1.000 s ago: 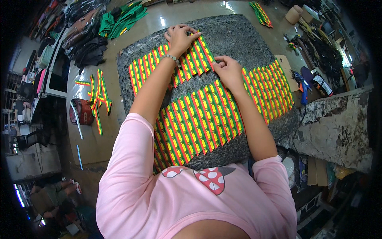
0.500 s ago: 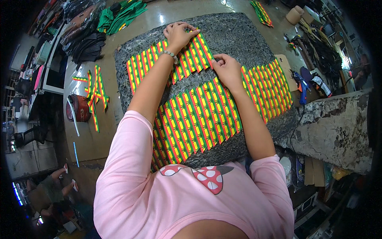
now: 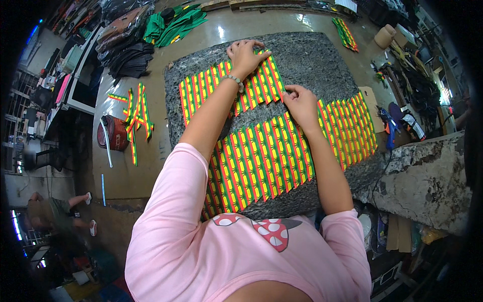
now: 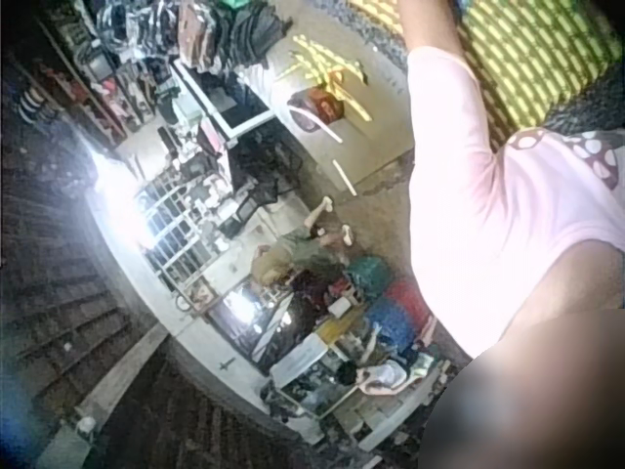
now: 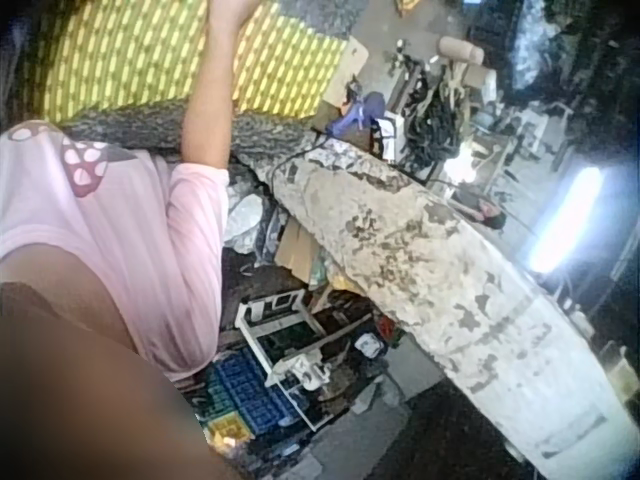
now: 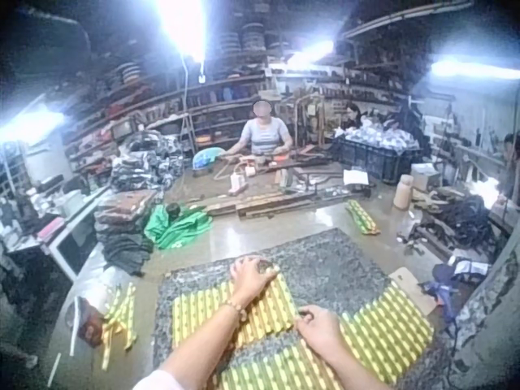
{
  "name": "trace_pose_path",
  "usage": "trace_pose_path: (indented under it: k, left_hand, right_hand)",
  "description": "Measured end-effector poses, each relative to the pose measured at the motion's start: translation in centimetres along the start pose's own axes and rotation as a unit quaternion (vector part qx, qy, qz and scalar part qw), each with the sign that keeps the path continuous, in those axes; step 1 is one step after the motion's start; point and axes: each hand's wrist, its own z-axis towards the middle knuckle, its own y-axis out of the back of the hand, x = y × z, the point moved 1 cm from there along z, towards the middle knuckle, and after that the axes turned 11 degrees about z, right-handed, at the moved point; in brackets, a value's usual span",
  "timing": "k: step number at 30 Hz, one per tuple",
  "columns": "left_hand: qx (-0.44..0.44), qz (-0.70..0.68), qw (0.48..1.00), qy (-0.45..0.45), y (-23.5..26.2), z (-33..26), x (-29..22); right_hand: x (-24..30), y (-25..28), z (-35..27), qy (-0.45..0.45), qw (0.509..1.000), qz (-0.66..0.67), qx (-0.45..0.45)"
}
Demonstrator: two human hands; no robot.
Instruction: The person arranges colorful striped paper strips on a dark mat, aligning them in rows. They then use a brush to apply a yellow adhesive from a can onto the arranged strips, pressing them down to secure the layout.
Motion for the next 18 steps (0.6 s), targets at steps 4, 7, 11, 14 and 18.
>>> trace_pose_path:
  k: [4,7,11,14,18]
  left_hand:
    - [-0.045,-0.021,0.999,-0.015,0.9,0.1,-0.6]
    - [-0.099,-0.019,0.992,-0.075,3.5,0.5,-0.7]
    - [-0.112,-0.120,0.977,-0.137,9.3,-1.3,2.1]
    - [-0.074,-0.093,0.991,-0.053,14.9,-4.4,8.6]
    - [-0.013,0.196,0.973,0.123,22.2,-10.2,18.8]
  right_hand:
    - [-0.4,0.0,0.0,0.016,1.000,0.005,-0.006]
    - [-0.9,0.0,0.3,0.037,0.998,-0.032,-0.026]
    - [-1.2,-0.1,0.7,0.001,1.000,-0.014,-0.023]
    - [-1.2,0.1,0.5,-0.048,0.996,0.071,0.008]
    - [-0.1,0.0,-0.4,0.013,0.996,0.089,0.001]
